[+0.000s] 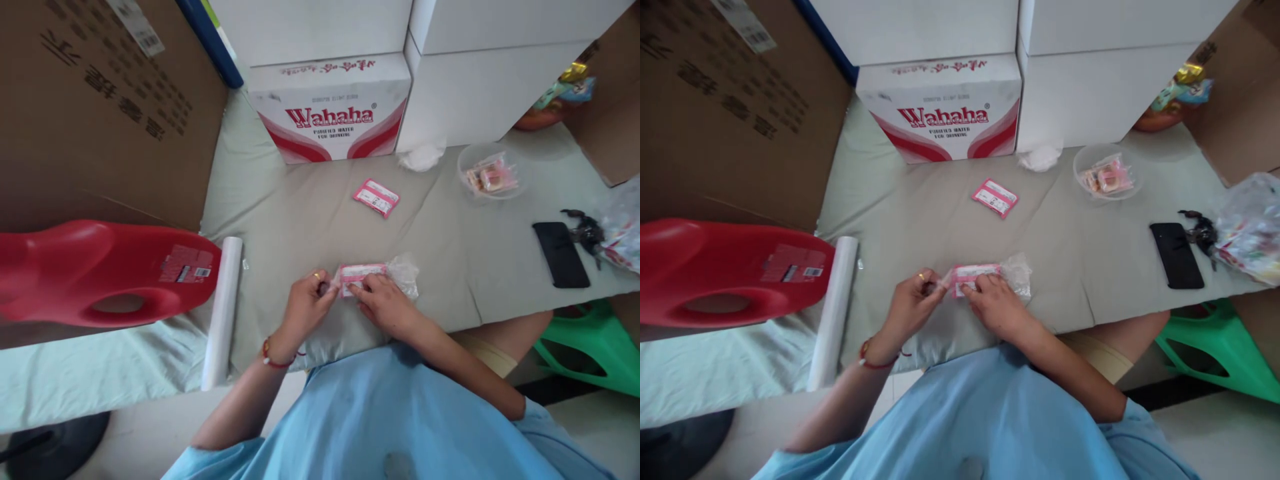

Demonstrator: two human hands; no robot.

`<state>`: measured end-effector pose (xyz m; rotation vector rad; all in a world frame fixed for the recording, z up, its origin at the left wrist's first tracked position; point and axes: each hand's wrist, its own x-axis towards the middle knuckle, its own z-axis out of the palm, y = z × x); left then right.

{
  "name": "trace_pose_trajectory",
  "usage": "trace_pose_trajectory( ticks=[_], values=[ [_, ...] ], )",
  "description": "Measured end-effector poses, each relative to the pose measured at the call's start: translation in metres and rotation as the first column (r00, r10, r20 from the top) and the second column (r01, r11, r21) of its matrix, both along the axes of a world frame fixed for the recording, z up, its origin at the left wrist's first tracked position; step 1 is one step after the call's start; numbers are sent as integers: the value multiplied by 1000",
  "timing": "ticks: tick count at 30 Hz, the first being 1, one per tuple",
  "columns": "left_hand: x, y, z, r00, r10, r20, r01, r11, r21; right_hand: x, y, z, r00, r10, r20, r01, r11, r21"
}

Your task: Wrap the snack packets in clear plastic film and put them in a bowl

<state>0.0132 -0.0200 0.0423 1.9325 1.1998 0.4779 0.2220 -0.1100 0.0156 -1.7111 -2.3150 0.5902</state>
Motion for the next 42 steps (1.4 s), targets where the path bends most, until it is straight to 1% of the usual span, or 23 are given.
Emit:
trace_pose_trajectory(
  ticks=[2,5,8,10,11,12,14,16,17,18,19,22,24,27,30,32,33,35,36,37,38,39,42],
  values=[
    [23,-11,1,998,-17,54,15,999,30,-1,0,-2,1000,-15,-24,15,1000,-9],
    [51,-22,-7,985,-124,118,117,991,61,3,-5,-1,996,-24,-85,24,1000,-1],
    [56,-26,-21,973,-203,107,192,976,104,19,-23,8,985,33,-170,-32,999,11],
    [51,-28,-28,968,-240,79,228,964,137,35,-38,16,969,80,-235,-91,995,-33],
    [48,-29,-30,965,-253,66,242,959,149,44,-45,19,959,76,-275,-97,993,-63],
    [45,-30,-32,963,-263,57,251,955,159,52,-50,22,950,34,-309,-62,995,-82],
    [43,-30,-34,962,-269,51,257,951,171,65,-53,25,930,-137,-340,130,991,-46],
    [44,-30,-35,963,-263,52,250,951,180,72,-46,23,896,-307,-320,344,937,66],
    [45,-30,-36,964,-259,53,246,952,184,73,-38,20,892,-344,-294,391,913,116],
    [46,-30,-36,966,-254,52,241,953,185,73,-30,16,902,-340,-264,385,912,140],
    [47,-30,-37,967,-250,50,237,954,185,73,-21,12,925,-297,-237,335,932,139],
    [46,-31,-37,969,-239,61,226,959,170,74,-5,-1,972,-100,-213,121,989,86],
    [45,-31,-36,968,-233,87,219,964,149,78,-9,-6,972,-29,-234,50,995,82],
    [45,-30,-34,967,-230,112,216,968,126,90,-29,-8,971,-46,-235,66,995,79],
    [48,-32,-34,962,-268,53,257,953,162,101,-46,-4,962,-43,-268,63,996,66],
    [50,-36,-37,952,-303,-34,303,927,220,104,-48,0,947,-114,-299,143,987,75],
    [50,-39,-39,947,-311,-81,322,914,248,104,-45,1,937,-197,-287,233,968,95],
    [51,-46,-43,937,-309,-165,345,894,287,101,-36,-1,895,-396,-205,431,887,165],
    [51,-49,-45,932,-304,-200,353,887,298,98,-31,-3,872,-465,-151,488,849,202],
    [51,-53,-47,927,-297,-231,359,881,308,95,-26,-6,862,-496,-102,506,832,229],
    [51,-56,-48,922,-288,-260,363,876,317,93,-23,-8,869,-491,-62,491,839,234],
    [51,-58,-49,918,-276,-286,364,873,324,91,-20,-10,886,-461,-39,458,861,222],
    [52,-64,-49,906,-256,-338,369,868,332,88,-20,-7,921,-383,-67,388,906,166]
  ],
)
